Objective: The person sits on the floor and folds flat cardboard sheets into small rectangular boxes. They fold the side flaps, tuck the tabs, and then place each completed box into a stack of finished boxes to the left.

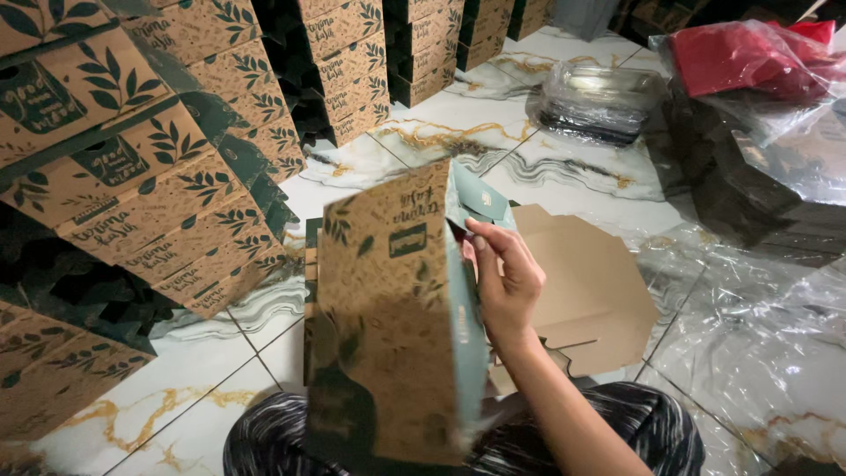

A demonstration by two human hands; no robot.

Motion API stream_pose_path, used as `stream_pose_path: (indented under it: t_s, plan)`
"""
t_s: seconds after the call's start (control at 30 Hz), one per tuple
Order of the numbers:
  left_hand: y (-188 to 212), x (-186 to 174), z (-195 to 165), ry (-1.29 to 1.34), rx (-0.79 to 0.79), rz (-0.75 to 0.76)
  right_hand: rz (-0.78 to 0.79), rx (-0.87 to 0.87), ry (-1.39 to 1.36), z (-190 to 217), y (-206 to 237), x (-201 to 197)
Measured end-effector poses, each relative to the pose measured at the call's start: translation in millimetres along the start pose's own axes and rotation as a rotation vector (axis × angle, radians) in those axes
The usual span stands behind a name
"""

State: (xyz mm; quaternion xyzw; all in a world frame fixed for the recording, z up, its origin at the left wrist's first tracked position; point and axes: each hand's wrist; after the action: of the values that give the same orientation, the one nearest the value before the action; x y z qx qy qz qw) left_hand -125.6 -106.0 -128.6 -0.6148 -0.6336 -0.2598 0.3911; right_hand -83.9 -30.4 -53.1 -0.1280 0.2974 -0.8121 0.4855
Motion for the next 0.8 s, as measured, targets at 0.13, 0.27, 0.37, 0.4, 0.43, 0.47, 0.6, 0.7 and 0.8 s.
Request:
stream_pose_path:
  t_s: [0.13,0.27,0.37,0.4,0.43,0.47,0.6,0.7,0.8]
  plan:
    - [0.9,0.5,-8.8,-0.004,0.001,0.005,0.025,-0.292,0.173,-8.2,-6.9,-1.5]
    - [-0.6,9.7,-16.2,-0.002,-0.008,0.029,0.047,-0.351,0.333,-20.7,-19.9,-8.4]
    - [-2.2,16.7,-21.0,-0.009,-0.012,0.051,0.045,-0.370,0.478,-35.6,-24.9,-16.2]
    - [-1.7,19.3,-20.8,-0.011,-0.012,0.061,0.111,-0.312,0.402,-43.3,-26.3,-20.3]
    - [-2.9,18.3,-24.3,-0.035,0.000,0.075,0.176,-0.253,0.324,-52.6,-27.2,-23.4]
    - [-4.3,18.2,-26.0,-0.066,0.016,0.091,0.241,-0.193,0.244,-63.2,-26.8,-27.1]
    - [-9.9,18.2,-26.5,-0.428,0.165,0.199,0.425,0.398,-0.445,-115.9,-19.7,-32.6]
    - [-13.8,28.4,-16.6,-1.121,0.194,0.522,0.436,0.587,-0.359,-144.4,5.7,-35.9]
    - [3.5,44.9,-5.1,-1.509,-0.351,1.189,0.323,0.990,-0.516,-163.1,11.5,-35.2]
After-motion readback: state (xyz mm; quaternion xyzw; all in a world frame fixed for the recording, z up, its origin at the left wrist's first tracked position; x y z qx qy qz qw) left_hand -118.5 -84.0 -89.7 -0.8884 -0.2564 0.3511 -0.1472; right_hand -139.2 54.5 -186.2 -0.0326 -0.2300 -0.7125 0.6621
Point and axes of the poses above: each hand's wrist, its own y-axis away from the middle knuckle, its own x-axis out of the palm, z = x × y, and after that the axes turned 3 degrees about x, right-handed
